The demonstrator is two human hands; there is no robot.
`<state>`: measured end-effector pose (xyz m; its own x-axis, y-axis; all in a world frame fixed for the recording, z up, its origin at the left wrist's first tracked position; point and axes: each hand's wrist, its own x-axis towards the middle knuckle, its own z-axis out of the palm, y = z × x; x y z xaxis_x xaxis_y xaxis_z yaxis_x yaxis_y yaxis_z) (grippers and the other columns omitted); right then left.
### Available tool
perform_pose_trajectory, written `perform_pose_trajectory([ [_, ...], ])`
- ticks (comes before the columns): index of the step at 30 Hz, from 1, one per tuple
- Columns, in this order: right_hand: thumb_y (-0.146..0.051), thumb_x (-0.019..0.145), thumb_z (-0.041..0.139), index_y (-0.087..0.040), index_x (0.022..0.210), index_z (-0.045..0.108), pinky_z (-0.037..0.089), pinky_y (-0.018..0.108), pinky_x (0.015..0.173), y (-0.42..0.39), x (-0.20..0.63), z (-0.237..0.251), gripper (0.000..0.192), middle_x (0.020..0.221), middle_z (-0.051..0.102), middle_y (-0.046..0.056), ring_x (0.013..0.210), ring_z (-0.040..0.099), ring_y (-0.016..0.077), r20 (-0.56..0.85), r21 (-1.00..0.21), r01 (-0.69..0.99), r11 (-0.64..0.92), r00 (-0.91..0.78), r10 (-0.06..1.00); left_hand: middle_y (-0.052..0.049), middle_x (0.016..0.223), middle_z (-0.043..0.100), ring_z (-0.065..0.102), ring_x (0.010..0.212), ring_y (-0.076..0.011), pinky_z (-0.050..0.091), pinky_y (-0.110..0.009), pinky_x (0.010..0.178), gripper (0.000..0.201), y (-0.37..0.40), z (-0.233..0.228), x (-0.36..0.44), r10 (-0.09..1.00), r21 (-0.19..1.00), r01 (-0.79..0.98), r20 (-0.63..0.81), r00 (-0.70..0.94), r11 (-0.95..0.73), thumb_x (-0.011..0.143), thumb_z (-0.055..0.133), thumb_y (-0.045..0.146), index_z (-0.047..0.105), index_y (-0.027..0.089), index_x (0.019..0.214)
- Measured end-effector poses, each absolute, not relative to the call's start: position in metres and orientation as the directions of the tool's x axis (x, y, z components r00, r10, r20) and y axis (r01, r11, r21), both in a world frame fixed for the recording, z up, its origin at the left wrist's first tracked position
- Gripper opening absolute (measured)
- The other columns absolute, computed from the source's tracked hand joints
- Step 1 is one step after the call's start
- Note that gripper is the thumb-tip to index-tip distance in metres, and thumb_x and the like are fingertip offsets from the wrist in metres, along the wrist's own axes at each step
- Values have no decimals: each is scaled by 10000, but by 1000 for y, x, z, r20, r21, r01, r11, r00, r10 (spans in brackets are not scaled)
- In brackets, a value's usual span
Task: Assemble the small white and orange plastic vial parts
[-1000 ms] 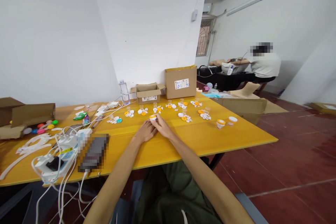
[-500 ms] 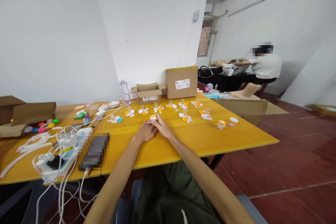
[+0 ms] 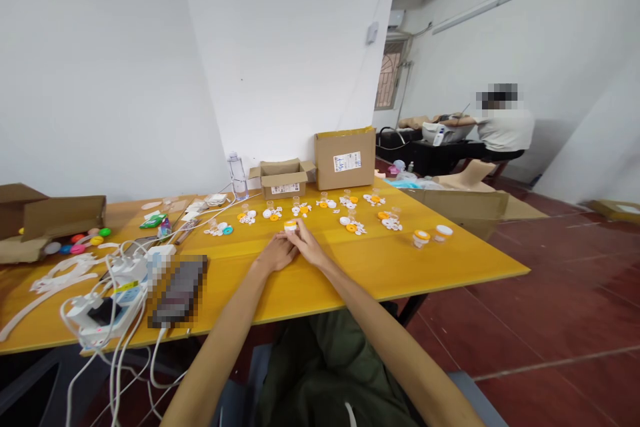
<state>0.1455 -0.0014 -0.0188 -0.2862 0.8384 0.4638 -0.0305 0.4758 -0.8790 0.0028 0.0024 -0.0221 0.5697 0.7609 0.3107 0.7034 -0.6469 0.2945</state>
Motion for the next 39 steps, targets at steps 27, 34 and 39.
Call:
perform_pose_trajectory([
  [27, -582, 833, 603, -283, 1054, 438, 583, 394, 796, 11, 143, -24, 407, 811, 736, 27, 895, 723, 240, 391, -914, -179, 363, -157, 907, -106, 1328, 631, 527, 1277, -272, 380, -441, 1092, 366, -5, -12, 8, 765, 262, 723, 310, 565, -640, 981, 410, 386, 629, 223, 1224],
  [34, -508, 821, 619, -267, 1072, 429, 557, 394, 846, 20, 148, -27, 396, 859, 711, 24, 898, 707, 235, 424, -899, -132, 416, -33, 905, -106, 1257, 654, 531, 1253, -264, 396, -432, 1071, 275, -2, -11, 5, 780, 289, 745, 417, 467, -601, 968, 446, 310, 651, 214, 1125],
  [39, -448, 773, 635, -261, 987, 442, 539, 351, 735, 20, 147, -27, 343, 781, 677, -12, 742, 676, 203, 426, -903, -63, 426, 3, 905, -83, 1149, 695, 523, 1259, -257, 400, -423, 1070, 287, -1, -7, 2, 818, 442, 735, 511, 264, -514, 976, 400, 267, 671, 227, 1061],
])
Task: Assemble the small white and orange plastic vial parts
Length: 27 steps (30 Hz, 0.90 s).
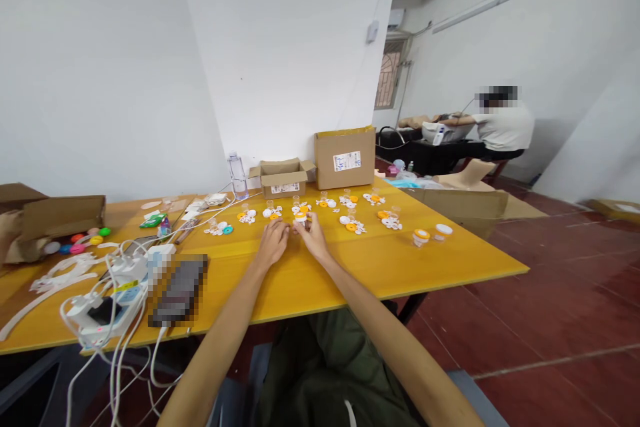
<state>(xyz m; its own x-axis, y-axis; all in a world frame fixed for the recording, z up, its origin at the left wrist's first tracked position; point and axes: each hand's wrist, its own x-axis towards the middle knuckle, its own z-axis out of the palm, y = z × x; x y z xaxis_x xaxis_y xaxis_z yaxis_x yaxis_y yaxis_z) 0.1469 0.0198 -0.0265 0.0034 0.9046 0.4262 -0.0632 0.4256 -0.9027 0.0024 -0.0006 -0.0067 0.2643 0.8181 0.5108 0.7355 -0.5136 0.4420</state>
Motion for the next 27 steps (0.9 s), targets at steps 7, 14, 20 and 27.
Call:
perform_pose_trajectory([
  [7, -318, 713, 604, -250, 886, 511, 428, 290, 607, 20, 149, -32, 207, 663, 595, -59, 614, 564, 173, 435, -872, 166, 461, -170, 884, -55, 1078, 720, 659, 952, -216, 495, -346, 905, 310, -8, 2, 4, 866, 675, 554, 456, 206, -488, 975, 435, 391, 643, 241, 1148],
  [14, -328, 704, 635, -231, 903, 528, 457, 292, 651, 21, 149, -30, 245, 741, 639, -36, 692, 593, 174, 401, -894, 93, 437, -265, 877, -32, 933, 717, 635, 846, -194, 483, -301, 830, 256, -7, 6, 7, 892, 753, 483, 419, 170, -446, 938, 487, 379, 673, 208, 981],
  [20, -347, 703, 687, -229, 912, 554, 479, 303, 690, 18, 148, -28, 275, 765, 656, -26, 712, 605, 172, 397, -900, 76, 429, -264, 879, 5, 723, 638, 582, 719, -167, 452, -268, 729, 254, -3, 5, 5, 910, 810, 426, 404, 91, -402, 918, 507, 377, 643, 188, 814],
  [27, -307, 729, 666, -232, 931, 578, 499, 317, 723, 23, 148, -33, 233, 812, 687, -12, 755, 633, 181, 418, -887, 96, 451, -246, 875, 39, 586, 520, 509, 597, -143, 429, -256, 620, 365, 1, 3, 4, 935, 882, 312, 344, 87, -354, 863, 573, 517, 592, 186, 712],
])
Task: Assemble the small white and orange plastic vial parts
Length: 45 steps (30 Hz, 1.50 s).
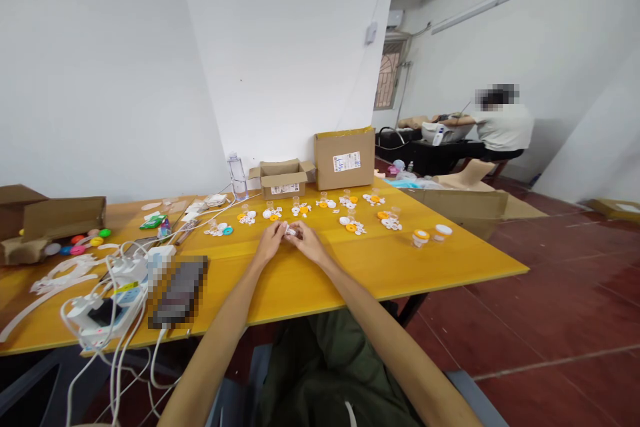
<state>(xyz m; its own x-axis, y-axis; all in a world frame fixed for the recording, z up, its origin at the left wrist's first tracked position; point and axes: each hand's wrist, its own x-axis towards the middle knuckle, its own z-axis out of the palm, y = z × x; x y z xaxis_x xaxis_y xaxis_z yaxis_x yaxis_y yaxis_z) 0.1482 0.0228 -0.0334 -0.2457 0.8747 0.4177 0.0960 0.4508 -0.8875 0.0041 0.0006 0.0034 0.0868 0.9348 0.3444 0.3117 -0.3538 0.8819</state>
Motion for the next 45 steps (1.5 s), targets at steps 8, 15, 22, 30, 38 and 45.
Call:
perform_pose_trajectory([
  [8, -292, 727, 675, -235, 903, 614, 515, 325, 743, 22, 151, -32, 195, 821, 695, -9, 749, 645, 184, 453, -871, 100, 481, -219, 864, 48, 570, 496, 470, 532, -118, 421, -248, 568, 409, 2, 5, 3, 933, 907, 225, 332, 140, -357, 813, 608, 585, 628, 179, 760],
  [15, -284, 676, 726, -217, 937, 650, 530, 311, 734, 24, 148, -31, 280, 879, 704, 9, 744, 651, 174, 445, -885, 28, 465, -248, 861, 45, 554, 484, 472, 519, -117, 418, -245, 534, 464, 3, 4, 2, 944, 927, 182, 313, 106, -328, 788, 618, 635, 600, 179, 704],
  [22, -284, 668, 735, -222, 994, 642, 547, 317, 748, 22, 146, -29, 345, 915, 713, 18, 742, 662, 170, 422, -902, 6, 432, -206, 883, 54, 508, 433, 467, 504, -111, 417, -235, 520, 483, 0, 7, 2, 958, 943, 167, 282, 56, -287, 815, 594, 631, 517, 192, 629],
  [30, -343, 718, 691, -223, 944, 630, 529, 296, 714, 16, 148, -22, 263, 929, 700, 22, 736, 648, 163, 460, -877, 54, 478, -195, 866, 55, 488, 401, 427, 485, -108, 379, -235, 499, 506, -1, 8, 3, 960, 943, 183, 277, 34, -279, 808, 577, 653, 474, 204, 599],
  [38, -383, 746, 659, -208, 863, 629, 495, 284, 656, 13, 149, -19, 213, 807, 677, 7, 671, 617, 161, 466, -866, 95, 490, -200, 862, 54, 478, 398, 415, 465, -103, 390, -244, 501, 526, -3, 10, 3, 953, 934, 192, 300, 42, -302, 818, 579, 655, 467, 202, 576],
  [45, -406, 775, 641, -210, 833, 639, 484, 290, 656, 13, 149, -20, 204, 730, 668, -1, 661, 598, 167, 467, -856, 142, 497, -201, 861, 52, 479, 406, 417, 465, -104, 385, -243, 501, 527, -3, 10, 3, 953, 932, 203, 300, 38, -301, 809, 581, 659, 465, 203, 572],
])
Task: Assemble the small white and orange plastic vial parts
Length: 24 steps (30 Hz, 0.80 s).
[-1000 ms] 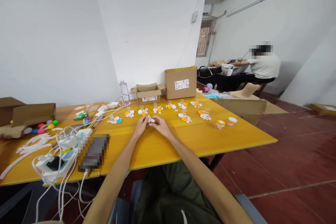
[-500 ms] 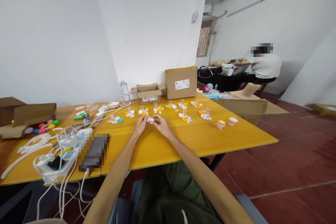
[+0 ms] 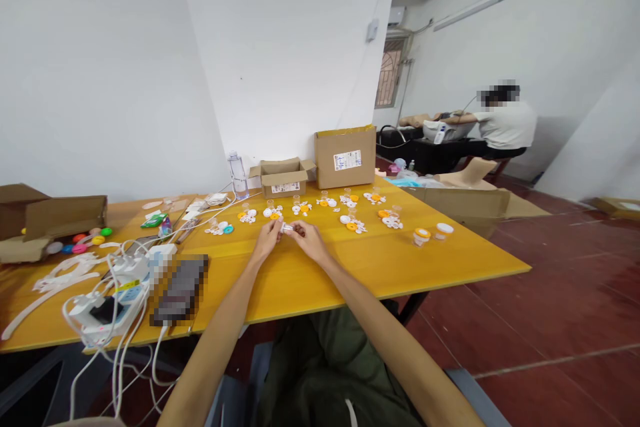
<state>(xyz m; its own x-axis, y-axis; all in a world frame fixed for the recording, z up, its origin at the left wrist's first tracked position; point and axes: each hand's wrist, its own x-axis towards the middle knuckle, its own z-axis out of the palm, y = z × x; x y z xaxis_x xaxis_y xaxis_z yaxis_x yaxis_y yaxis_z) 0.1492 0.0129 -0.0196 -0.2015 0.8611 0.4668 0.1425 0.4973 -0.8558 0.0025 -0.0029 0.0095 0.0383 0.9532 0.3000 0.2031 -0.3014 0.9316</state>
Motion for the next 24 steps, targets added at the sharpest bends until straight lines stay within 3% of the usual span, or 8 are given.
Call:
perform_pose_trajectory([
  [24, -427, 807, 625, -228, 792, 607, 457, 287, 637, 11, 151, -20, 201, 688, 635, -15, 644, 572, 171, 474, -827, 217, 519, -226, 851, 48, 507, 459, 488, 503, -121, 406, -242, 516, 428, 1, 5, -1, 965, 951, 165, 259, 36, -262, 804, 621, 576, 531, 198, 621],
])
